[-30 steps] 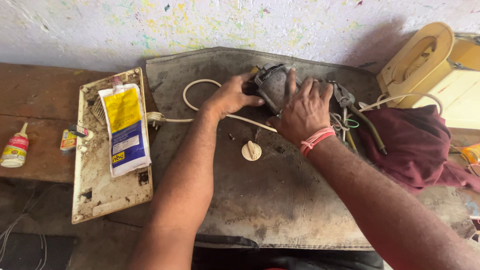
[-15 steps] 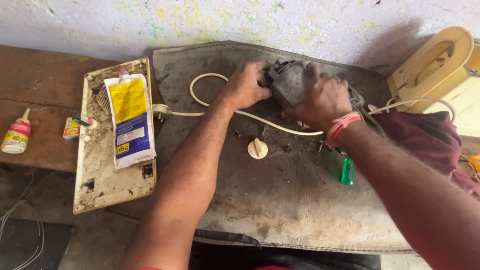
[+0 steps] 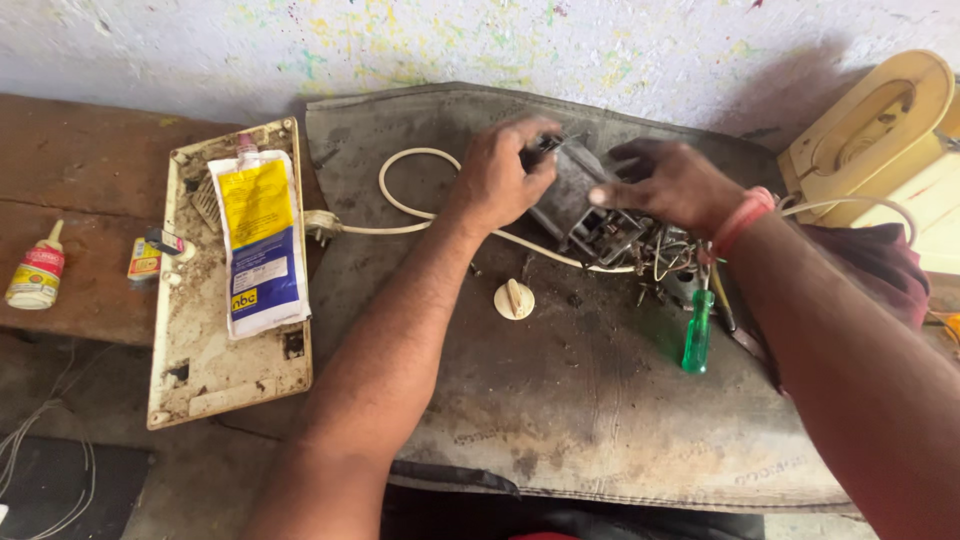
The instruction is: The person repairs a small electric motor by hand, using a screwdriver and pliers to adjust internal components and wires. The person repeatedly rotates the motor shaft to check movement and uses a cloth to wipe the motor casing.
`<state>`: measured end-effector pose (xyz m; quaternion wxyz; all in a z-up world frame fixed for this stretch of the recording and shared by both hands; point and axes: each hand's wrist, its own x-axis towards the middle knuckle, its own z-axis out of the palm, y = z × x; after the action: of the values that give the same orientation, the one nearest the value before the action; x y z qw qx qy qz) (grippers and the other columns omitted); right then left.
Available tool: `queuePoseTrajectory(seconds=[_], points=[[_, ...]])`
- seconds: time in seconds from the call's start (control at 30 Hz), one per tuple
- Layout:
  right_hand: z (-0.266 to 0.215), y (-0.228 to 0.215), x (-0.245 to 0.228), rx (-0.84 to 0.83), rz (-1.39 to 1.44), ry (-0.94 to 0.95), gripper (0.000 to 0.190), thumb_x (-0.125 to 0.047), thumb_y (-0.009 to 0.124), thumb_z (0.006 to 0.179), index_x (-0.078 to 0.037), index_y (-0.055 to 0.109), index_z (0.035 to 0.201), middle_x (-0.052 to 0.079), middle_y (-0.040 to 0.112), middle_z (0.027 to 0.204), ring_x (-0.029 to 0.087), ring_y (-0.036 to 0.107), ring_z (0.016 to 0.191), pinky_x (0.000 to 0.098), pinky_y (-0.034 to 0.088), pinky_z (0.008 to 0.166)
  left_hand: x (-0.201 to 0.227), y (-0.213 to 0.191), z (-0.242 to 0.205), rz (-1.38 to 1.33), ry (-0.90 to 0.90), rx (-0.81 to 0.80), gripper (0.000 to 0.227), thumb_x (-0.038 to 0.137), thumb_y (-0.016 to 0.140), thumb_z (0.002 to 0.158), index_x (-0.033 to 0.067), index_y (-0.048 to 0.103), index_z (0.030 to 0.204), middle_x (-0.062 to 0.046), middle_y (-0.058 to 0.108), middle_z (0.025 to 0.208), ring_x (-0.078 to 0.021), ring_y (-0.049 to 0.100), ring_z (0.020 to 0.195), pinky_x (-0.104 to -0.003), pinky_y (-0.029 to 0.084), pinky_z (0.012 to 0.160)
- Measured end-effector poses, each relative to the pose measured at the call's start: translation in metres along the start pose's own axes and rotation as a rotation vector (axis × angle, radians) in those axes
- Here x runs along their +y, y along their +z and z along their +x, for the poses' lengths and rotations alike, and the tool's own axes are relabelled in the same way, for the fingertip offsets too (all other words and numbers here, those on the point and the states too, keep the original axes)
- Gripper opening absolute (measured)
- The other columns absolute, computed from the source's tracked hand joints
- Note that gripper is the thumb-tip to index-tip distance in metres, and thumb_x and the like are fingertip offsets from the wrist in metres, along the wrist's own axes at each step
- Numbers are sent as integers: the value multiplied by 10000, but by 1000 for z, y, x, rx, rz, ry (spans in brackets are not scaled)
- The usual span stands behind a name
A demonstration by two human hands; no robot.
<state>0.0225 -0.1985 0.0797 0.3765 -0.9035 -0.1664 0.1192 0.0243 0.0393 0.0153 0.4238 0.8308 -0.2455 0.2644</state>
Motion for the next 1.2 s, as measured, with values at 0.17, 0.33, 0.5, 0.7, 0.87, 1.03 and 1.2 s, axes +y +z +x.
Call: queuePoseTrajectory(seconds=[0.17, 0.33, 0.5, 0.7, 0.87, 1.03, 1.2], points=[[-100, 6, 12, 655, -457, -278, 362, -362, 705, 1086, -2, 678, 1103, 176, 740, 942, 280, 720, 767, 409, 584, 729, -4, 12, -5, 219, 30, 107, 172, 163, 757, 896, 106, 742, 1058, -112, 704, 1063, -292, 636, 1100, -445, 521, 993], [-158, 48, 42, 560, -633, 87, 491, -370, 853, 812, 20, 650, 1030, 184, 698, 753, 368, 708, 673, 462, 559, 598, 1, 20, -6, 88, 68, 186, 232, 111, 674, 920, 82, 735, 1142, -132, 666, 1175, -319, 618, 1184, -444, 508, 1049], [-176, 49, 54, 645, -334, 76, 377, -209, 771, 860, 10, 670, 1150, 194, 750, 872, 339, 748, 784, 432, 584, 705, -1, 27, -8, 33, 59, 156, 364, 385, 626, 1090, 69, 717, 1246, -118, 666, 1307, -311, 619, 1292, -454, 464, 1150], [-216, 34, 34, 762, -32, -6, 328, -86, 665, 956, 11, 618, 1266, 171, 743, 1002, 256, 733, 796, 358, 567, 669, 18, 48, -9, 345, -22, 87, 1043, 876, 585, 765, 0, 609, 1329, -206, 610, 1320, -346, 579, 1254, -601, 360, 1190], [-202, 30, 19, 807, -271, -221, 240, -70, 719, 1034, 2, 679, 1259, 163, 739, 997, 216, 737, 811, 326, 564, 750, 38, 53, -17, 530, 56, 89, 1145, 937, 565, 746, 8, 530, 1414, -244, 534, 1425, -401, 495, 1355, -694, 232, 1192], [-181, 30, 13, 745, -291, -352, 220, -60, 732, 987, -10, 680, 1195, 158, 730, 1042, 252, 739, 867, 349, 569, 754, 41, 56, -17, 459, 25, 50, 1160, 950, 569, 716, 14, 536, 1400, -238, 526, 1408, -383, 487, 1355, -672, 231, 1204], [-171, 35, 9, 722, -331, -393, 247, -24, 745, 935, -29, 695, 1176, 144, 726, 1065, 294, 737, 928, 367, 573, 777, 40, 56, -18, 453, 18, 61, 1125, 922, 600, 739, 3, 558, 1385, -233, 503, 1435, -370, 446, 1375, -652, 223, 1197]])
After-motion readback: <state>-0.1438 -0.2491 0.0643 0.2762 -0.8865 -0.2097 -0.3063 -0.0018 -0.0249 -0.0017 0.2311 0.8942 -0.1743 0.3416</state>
